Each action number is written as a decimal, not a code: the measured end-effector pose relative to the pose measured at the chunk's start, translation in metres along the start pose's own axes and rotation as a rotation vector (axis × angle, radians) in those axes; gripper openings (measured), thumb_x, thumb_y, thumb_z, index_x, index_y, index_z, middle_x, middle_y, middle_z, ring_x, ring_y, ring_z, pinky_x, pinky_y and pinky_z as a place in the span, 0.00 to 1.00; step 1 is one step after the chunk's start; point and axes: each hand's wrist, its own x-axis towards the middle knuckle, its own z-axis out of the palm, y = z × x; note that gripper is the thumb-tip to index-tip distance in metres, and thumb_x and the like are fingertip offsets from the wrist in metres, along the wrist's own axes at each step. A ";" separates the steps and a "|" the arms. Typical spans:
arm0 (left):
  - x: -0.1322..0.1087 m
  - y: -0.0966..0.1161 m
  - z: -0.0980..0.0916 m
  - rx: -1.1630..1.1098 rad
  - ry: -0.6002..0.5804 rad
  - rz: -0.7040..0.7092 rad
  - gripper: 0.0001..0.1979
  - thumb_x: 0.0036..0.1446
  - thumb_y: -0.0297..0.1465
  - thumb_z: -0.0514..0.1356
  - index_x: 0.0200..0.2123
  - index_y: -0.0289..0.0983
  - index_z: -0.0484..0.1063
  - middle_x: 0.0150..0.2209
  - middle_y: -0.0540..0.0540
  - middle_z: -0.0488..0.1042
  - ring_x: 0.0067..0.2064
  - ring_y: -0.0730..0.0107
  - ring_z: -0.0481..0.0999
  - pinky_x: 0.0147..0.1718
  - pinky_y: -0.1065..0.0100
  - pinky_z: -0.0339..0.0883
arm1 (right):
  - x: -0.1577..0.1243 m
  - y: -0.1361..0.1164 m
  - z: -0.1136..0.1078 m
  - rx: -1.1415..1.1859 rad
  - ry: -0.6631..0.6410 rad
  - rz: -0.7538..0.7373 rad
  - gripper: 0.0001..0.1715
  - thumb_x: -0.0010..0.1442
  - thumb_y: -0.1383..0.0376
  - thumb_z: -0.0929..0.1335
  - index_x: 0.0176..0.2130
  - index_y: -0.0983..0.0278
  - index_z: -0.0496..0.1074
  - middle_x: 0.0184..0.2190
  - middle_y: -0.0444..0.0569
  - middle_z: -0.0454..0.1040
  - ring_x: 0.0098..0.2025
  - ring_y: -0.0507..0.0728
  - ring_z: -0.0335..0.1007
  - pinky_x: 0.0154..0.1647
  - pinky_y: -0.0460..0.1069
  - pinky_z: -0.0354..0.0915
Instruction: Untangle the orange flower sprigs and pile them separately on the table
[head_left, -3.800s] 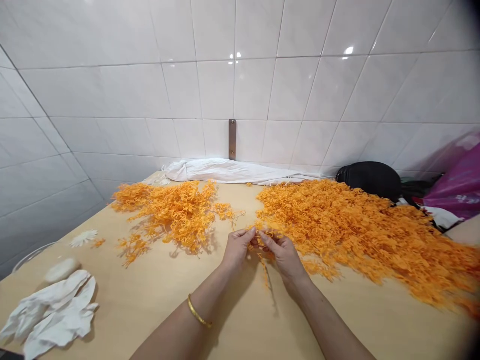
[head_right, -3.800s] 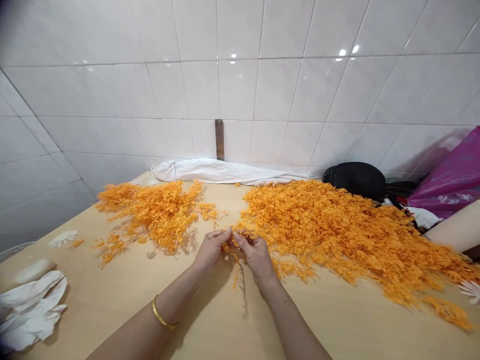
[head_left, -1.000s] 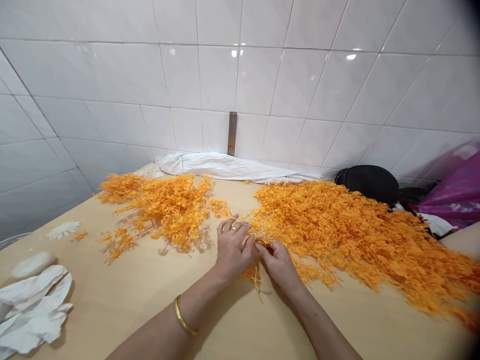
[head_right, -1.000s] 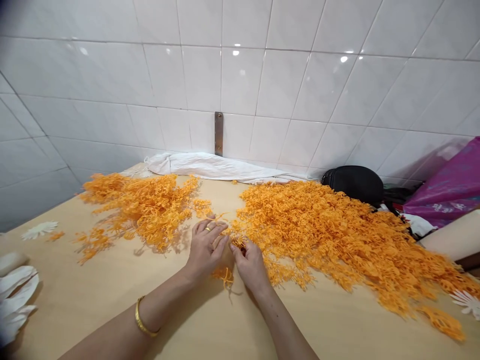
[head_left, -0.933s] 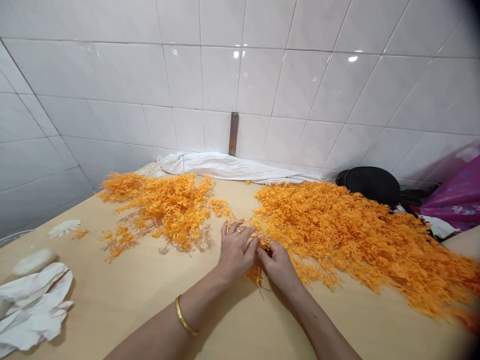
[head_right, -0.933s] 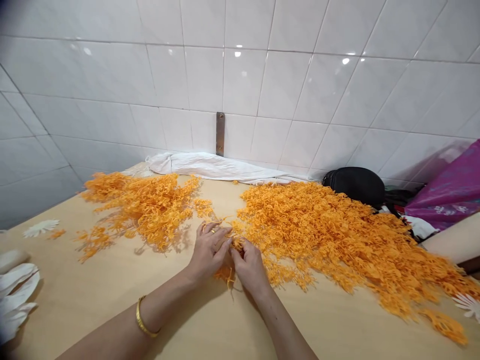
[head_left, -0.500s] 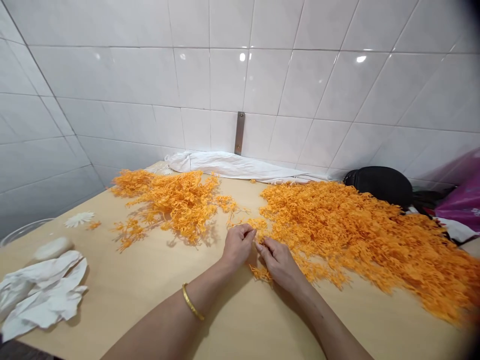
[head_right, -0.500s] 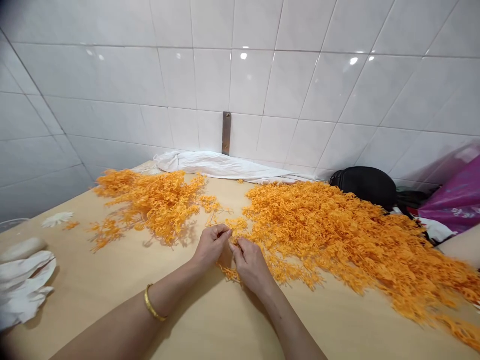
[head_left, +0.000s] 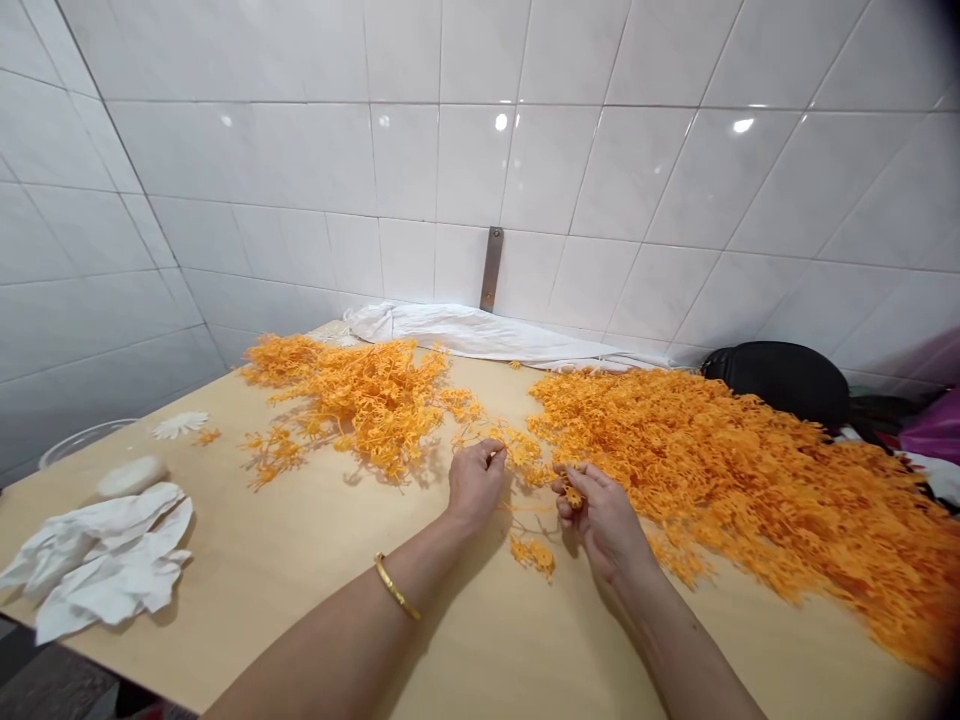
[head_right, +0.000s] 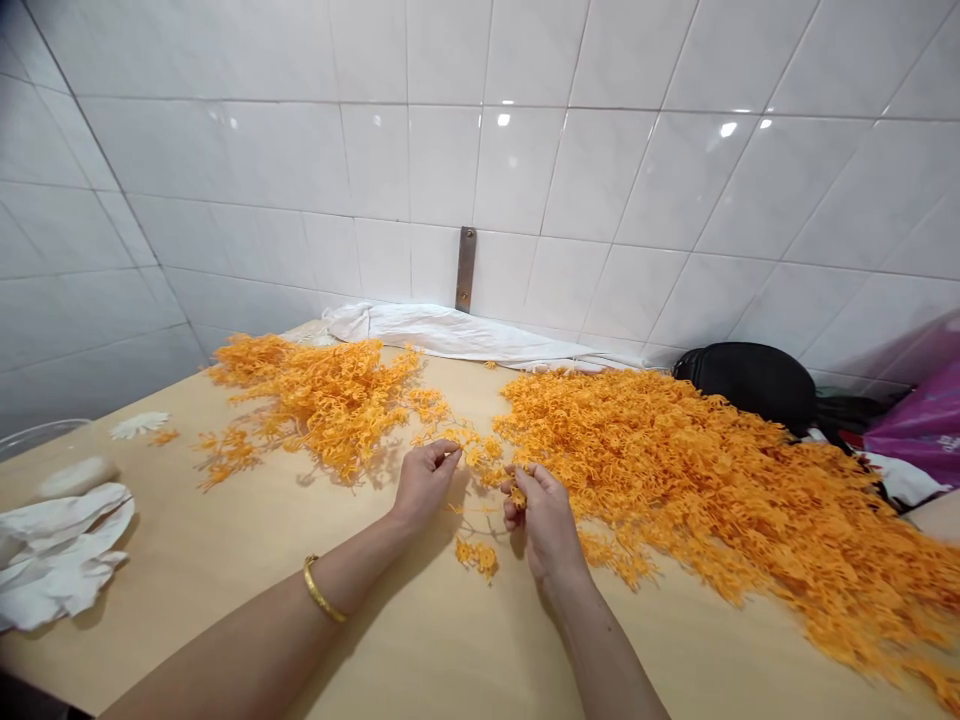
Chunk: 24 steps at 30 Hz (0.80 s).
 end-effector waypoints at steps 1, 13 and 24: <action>0.000 0.000 -0.001 0.029 0.017 0.025 0.10 0.49 0.32 0.51 0.26 0.36 0.70 0.18 0.51 0.62 0.23 0.74 0.60 0.23 0.73 0.51 | 0.001 0.001 0.000 0.028 -0.009 0.023 0.15 0.44 0.56 0.67 0.27 0.63 0.61 0.21 0.40 0.64 0.16 0.46 0.55 0.14 0.42 0.52; -0.010 0.002 0.011 0.044 -0.193 0.169 0.09 0.50 0.30 0.51 0.21 0.35 0.66 0.17 0.53 0.58 0.22 0.77 0.57 0.22 0.73 0.51 | 0.010 0.025 0.010 -0.072 -0.048 -0.059 0.21 0.47 0.51 0.67 0.22 0.62 0.55 0.11 0.33 0.50 0.10 0.43 0.41 0.08 0.41 0.40; -0.005 0.002 0.004 -0.182 -0.150 0.042 0.09 0.46 0.32 0.54 0.20 0.34 0.67 0.19 0.51 0.61 0.22 0.77 0.59 0.23 0.73 0.54 | 0.019 -0.011 -0.026 0.093 0.445 -0.333 0.17 0.49 0.55 0.65 0.21 0.61 0.54 0.14 0.36 0.55 0.15 0.46 0.51 0.12 0.42 0.50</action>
